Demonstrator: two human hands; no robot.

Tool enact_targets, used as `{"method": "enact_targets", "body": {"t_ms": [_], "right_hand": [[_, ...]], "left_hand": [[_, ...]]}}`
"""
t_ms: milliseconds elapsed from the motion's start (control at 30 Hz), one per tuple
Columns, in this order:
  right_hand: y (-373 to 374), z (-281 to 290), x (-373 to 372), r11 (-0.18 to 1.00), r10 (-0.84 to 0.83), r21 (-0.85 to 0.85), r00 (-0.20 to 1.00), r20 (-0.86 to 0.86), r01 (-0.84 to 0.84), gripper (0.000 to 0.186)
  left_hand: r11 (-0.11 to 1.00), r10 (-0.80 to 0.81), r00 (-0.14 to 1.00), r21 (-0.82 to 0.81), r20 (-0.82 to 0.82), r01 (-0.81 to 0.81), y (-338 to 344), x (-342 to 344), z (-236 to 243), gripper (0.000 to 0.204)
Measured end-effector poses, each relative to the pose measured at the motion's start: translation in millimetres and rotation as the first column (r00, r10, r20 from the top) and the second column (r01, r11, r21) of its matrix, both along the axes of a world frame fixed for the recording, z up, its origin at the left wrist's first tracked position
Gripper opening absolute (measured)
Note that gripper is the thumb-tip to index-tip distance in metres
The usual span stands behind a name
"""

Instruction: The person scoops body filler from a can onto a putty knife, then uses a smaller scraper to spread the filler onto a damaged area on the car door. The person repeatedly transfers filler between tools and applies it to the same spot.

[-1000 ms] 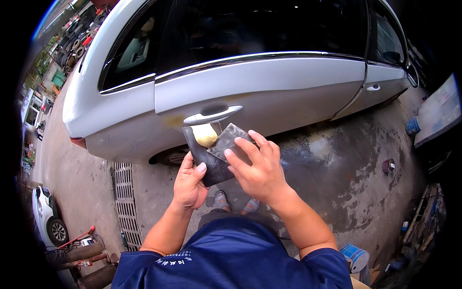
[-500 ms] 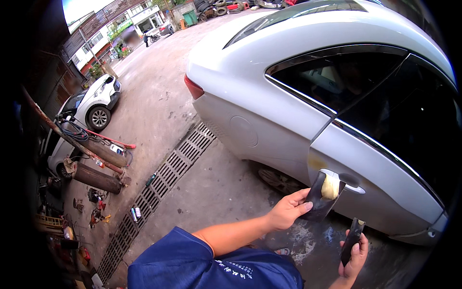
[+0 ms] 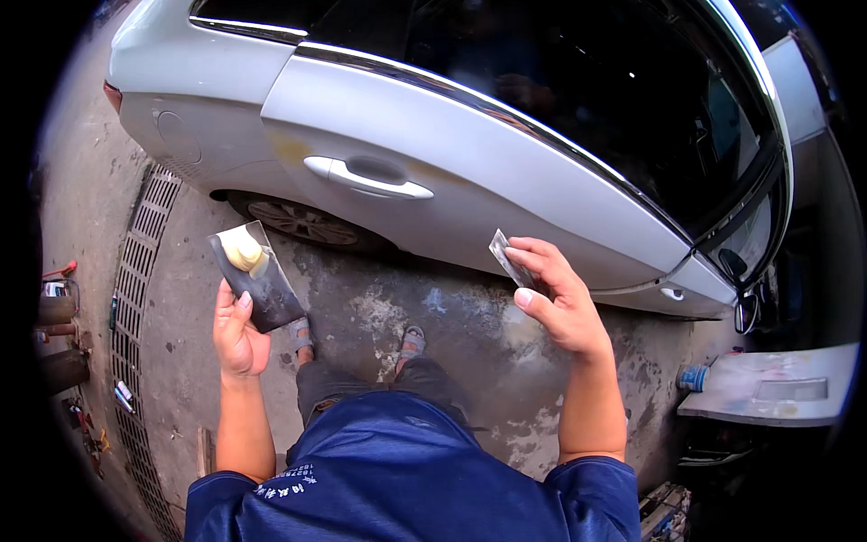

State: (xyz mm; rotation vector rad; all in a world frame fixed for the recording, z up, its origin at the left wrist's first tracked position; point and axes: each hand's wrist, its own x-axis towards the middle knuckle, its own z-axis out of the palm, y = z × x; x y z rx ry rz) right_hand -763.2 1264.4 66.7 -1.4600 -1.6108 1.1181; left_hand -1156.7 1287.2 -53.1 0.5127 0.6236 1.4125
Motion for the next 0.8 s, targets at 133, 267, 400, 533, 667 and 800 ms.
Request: {"method": "enact_targets", "body": {"t_ms": [133,267,400,533,667,800], "right_hand": [[28,37,23,0.966,0.148,0.061,0.728,0.669,-0.253,0.044],[55,57,15,0.784,0.036,0.024,0.085,0.996,-0.621,0.042],[87,49,-3,0.645,-0.094,-0.186,-0.318,0.943,-0.741,0.042],[102,32,-21,0.558,-0.154,-0.402,-0.567,0.809,-0.726,0.051],[116,13,-35,0.445,-0.228,-0.546,-0.68,0.697,-0.71,0.046],[126,-8,-41,0.411,-0.274,-0.659,-0.775,0.57,-0.63,0.045]], "left_hand": [[0.981,0.158,0.987,-0.116,0.022,-0.154,-62,43,-20,0.042],[0.959,0.254,0.965,-0.15,0.063,-0.242,-120,74,-43,0.043],[0.921,0.364,0.924,-0.199,0.12,-0.336,-165,92,-84,0.043],[0.877,0.455,0.875,-0.255,0.164,-0.407,-208,112,-125,0.044],[0.81,0.554,0.81,-0.352,0.193,-0.47,-249,136,-160,0.047],[0.782,0.602,0.766,-0.364,0.227,-0.506,-269,155,-190,0.05]]}}
